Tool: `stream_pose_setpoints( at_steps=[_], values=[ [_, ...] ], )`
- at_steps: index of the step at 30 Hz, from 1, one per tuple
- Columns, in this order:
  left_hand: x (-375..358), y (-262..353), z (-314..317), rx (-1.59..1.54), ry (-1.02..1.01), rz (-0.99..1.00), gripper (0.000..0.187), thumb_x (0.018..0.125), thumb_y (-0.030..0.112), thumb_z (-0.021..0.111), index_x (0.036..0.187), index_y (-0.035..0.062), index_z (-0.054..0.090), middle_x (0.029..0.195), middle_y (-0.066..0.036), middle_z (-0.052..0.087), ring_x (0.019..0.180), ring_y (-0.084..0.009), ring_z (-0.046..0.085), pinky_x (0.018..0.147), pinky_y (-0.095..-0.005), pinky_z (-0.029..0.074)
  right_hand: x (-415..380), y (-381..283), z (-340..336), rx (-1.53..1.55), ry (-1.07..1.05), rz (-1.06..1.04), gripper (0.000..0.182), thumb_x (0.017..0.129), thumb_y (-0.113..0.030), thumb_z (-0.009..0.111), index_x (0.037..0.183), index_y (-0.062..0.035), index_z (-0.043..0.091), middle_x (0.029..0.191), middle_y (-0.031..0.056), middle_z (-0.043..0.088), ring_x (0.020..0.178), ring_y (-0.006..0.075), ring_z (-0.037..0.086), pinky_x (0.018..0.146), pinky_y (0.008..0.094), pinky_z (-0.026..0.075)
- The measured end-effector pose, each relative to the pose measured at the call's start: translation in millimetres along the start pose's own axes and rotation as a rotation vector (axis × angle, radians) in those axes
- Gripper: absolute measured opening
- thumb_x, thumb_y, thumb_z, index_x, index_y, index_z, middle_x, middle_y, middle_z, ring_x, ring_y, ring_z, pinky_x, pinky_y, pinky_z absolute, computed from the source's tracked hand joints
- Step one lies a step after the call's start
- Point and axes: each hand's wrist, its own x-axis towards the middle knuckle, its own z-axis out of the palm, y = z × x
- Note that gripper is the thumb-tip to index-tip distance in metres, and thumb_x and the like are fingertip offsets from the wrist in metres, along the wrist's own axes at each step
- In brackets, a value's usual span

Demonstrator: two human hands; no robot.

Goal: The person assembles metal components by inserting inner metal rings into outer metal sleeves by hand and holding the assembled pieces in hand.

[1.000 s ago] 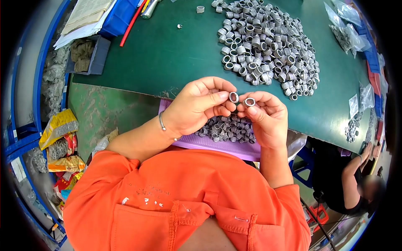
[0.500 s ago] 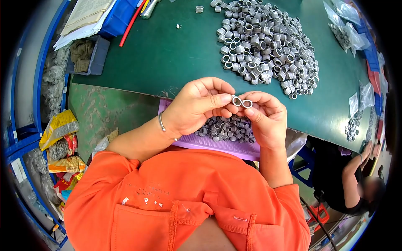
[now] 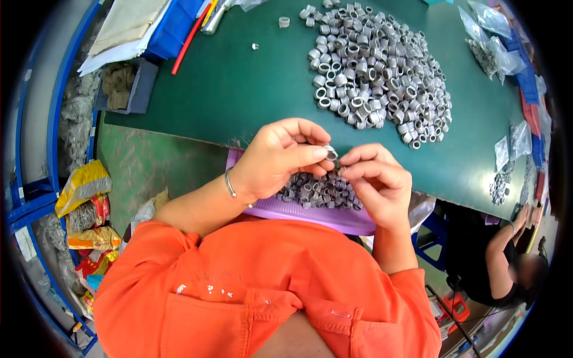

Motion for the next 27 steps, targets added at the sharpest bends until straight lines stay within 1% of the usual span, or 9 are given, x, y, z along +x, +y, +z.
stream_pose_setpoints(
  at_steps=[1, 4, 7, 11, 15, 18, 19, 21, 27],
  values=[
    [0, 3, 0, -0.002, 0.023, 0.008, 0.016, 0.082, 0.0, 0.053, 0.098, -0.0033, 0.054, 0.087, -0.013, 0.061, 0.075, -0.018, 0.062, 0.066, -0.0263, 0.053, 1, 1, -2, 0.03, 0.022, -0.001, 0.026, 0.065, 0.015, 0.05, 0.079, -0.0008, 0.064, 0.089, 0.0095, 0.059, 0.078, 0.0162, 0.056, 0.066, 0.0234, 0.044],
    [6, 9, -3, 0.022, 0.029, 0.072, 0.017, 0.082, 0.0, 0.053, 0.099, -0.0038, 0.054, 0.089, -0.013, 0.061, 0.078, -0.0183, 0.062, 0.069, -0.0262, 0.053, 20, 0, -9, -0.448, 0.14, -0.228, 0.024, 0.067, 0.014, 0.051, 0.08, -0.0019, 0.062, 0.083, 0.0102, 0.057, 0.071, 0.0195, 0.056, 0.061, 0.0248, 0.044],
    [13, 9, -5, 0.047, 0.038, 0.131, 0.019, 0.082, -0.001, 0.053, 0.1, -0.0042, 0.055, 0.093, -0.014, 0.06, 0.081, -0.0188, 0.062, 0.071, -0.026, 0.052, 41, 8, -5, -0.787, 0.365, -0.269, 0.019, 0.068, 0.003, 0.064, 0.086, -0.0013, 0.06, 0.082, 0.0104, 0.054, 0.073, 0.0251, 0.052, 0.065, 0.0324, 0.042],
    [19, 10, -9, 0.057, 0.047, 0.174, 0.022, 0.081, -0.003, 0.053, 0.103, -0.0056, 0.054, 0.105, -0.014, 0.057, 0.088, -0.0194, 0.06, 0.076, -0.0256, 0.051, 46, 18, -4, -0.851, 0.366, -0.249, 0.023, 0.065, -0.002, 0.07, 0.087, -0.0016, 0.06, 0.084, 0.0106, 0.053, 0.075, 0.0257, 0.051, 0.066, 0.0335, 0.041],
    [20, 9, -8, 0.054, 0.036, 0.201, 0.022, 0.081, -0.004, 0.054, 0.103, -0.0069, 0.054, 0.102, -0.014, 0.058, 0.088, -0.0194, 0.061, 0.075, -0.0256, 0.051, 37, 19, -3, -0.746, 0.39, -0.305, 0.025, 0.065, 0.003, 0.07, 0.086, -0.0007, 0.059, 0.085, 0.0097, 0.057, 0.071, 0.0203, 0.054, 0.062, 0.0264, 0.044],
    [20, 9, -10, 0.062, 0.043, 0.184, 0.021, 0.081, -0.003, 0.055, 0.101, -0.0066, 0.055, 0.098, -0.014, 0.06, 0.086, -0.0186, 0.061, 0.074, -0.0253, 0.051, 23, 16, 4, -0.27, 0.424, -0.127, 0.031, 0.07, 0.007, 0.068, 0.096, 0.0007, 0.052, 0.089, 0.0078, 0.058, 0.073, 0.0118, 0.055, 0.065, 0.0239, 0.046],
    [20, 9, -10, 0.056, 0.043, 0.182, 0.021, 0.081, -0.003, 0.055, 0.101, -0.0066, 0.055, 0.098, -0.014, 0.06, 0.086, -0.0186, 0.061, 0.074, -0.0253, 0.051, 20, 15, 6, -0.274, 0.421, -0.123, 0.031, 0.07, 0.007, 0.068, 0.096, 0.0007, 0.052, 0.089, 0.0078, 0.058, 0.073, 0.0118, 0.055, 0.065, 0.0239, 0.046],
    [21, 9, -10, 0.056, 0.03, 0.193, 0.02, 0.081, -0.003, 0.055, 0.101, -0.0062, 0.055, 0.099, -0.014, 0.06, 0.086, -0.0188, 0.061, 0.074, -0.0254, 0.051, 17, 13, 11, 0.105, 0.394, -0.002, 0.037, 0.07, 0.01, 0.065, 0.102, 0.0008, 0.048, 0.089, 0.0093, 0.058, 0.078, 0.0131, 0.057, 0.07, 0.0241, 0.048],
    [20, 7, -12, 0.008, 0.022, 0.22, 0.021, 0.081, -0.002, 0.055, 0.101, -0.0051, 0.055, 0.099, -0.013, 0.059, 0.085, -0.0191, 0.061, 0.074, -0.026, 0.051, 9, 8, 12, 0.506, 0.277, 0.247, 0.032, 0.074, 0.013, 0.058, 0.103, 0.0034, 0.048, 0.095, 0.012, 0.058, 0.085, 0.0157, 0.059, 0.073, 0.0256, 0.051]
  ],
)
